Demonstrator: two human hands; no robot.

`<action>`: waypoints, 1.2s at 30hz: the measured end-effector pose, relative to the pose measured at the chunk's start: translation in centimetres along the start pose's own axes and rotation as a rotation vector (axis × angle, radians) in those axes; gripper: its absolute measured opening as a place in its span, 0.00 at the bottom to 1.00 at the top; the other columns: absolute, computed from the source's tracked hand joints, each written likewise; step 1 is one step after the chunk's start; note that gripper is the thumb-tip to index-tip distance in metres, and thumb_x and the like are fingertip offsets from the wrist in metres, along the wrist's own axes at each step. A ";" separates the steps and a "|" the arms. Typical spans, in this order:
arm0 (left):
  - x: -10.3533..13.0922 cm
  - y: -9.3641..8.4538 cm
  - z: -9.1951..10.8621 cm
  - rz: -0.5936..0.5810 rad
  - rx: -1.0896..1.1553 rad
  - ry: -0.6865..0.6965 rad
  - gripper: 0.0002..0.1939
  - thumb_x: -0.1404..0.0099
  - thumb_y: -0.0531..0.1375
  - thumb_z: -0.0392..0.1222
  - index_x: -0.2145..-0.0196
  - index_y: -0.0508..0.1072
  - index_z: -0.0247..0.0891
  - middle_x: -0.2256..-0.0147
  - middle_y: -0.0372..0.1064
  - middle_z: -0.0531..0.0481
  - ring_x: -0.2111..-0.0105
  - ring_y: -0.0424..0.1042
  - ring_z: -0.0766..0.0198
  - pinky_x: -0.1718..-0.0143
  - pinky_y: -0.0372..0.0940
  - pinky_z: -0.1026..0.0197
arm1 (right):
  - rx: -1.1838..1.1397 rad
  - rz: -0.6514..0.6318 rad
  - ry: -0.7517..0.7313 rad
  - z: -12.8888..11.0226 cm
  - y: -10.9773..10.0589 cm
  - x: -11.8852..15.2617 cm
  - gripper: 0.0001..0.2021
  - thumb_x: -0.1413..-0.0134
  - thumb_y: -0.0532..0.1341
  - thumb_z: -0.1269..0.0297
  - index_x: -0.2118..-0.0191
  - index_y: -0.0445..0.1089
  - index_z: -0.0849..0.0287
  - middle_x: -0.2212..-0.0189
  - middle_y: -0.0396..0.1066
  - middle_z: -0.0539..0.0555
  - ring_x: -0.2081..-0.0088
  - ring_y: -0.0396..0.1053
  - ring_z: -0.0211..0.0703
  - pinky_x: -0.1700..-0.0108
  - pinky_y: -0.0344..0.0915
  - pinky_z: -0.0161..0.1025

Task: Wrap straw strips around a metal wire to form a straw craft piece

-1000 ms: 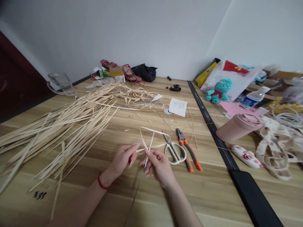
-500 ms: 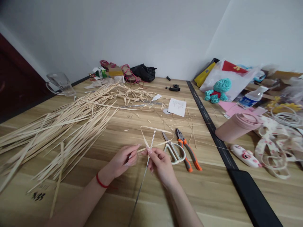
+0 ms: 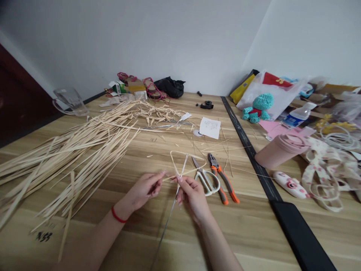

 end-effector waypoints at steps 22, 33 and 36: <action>3.5 -0.9 4.4 0.474 -0.812 0.972 0.09 0.41 0.56 0.41 0.62 0.70 0.39 0.60 0.69 0.46 0.55 0.64 0.56 0.50 0.56 0.52 | 0.047 -0.102 0.107 1.5 2.3 0.7 0.16 0.51 0.63 0.53 0.68 0.74 0.65 0.89 0.65 0.48 0.88 0.58 0.30 0.85 0.54 0.27; 1.7 -0.8 3.2 0.178 -0.655 0.854 0.16 0.35 0.52 0.41 0.51 0.68 0.40 0.50 0.67 0.47 0.46 0.58 0.58 0.42 0.49 0.52 | 0.104 -0.313 0.172 2.5 3.9 1.3 0.16 0.50 0.62 0.54 0.69 0.74 0.66 0.88 0.66 0.49 0.87 0.62 0.32 0.82 0.60 0.28; 1.2 -1.0 2.8 0.165 -0.444 0.732 0.17 0.33 0.48 0.45 0.56 0.72 0.37 0.52 0.69 0.44 0.49 0.63 0.58 0.45 0.54 0.54 | 0.106 -0.328 0.181 2.3 4.1 1.4 0.17 0.50 0.62 0.53 0.68 0.74 0.66 0.88 0.66 0.49 0.87 0.62 0.32 0.83 0.59 0.28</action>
Point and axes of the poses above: each hand's wrist, its own x-axis away from the middle knuckle, its own y-axis out of the palm, z = x × y, the point moved 4 cm from there along -x, towards the middle knuckle
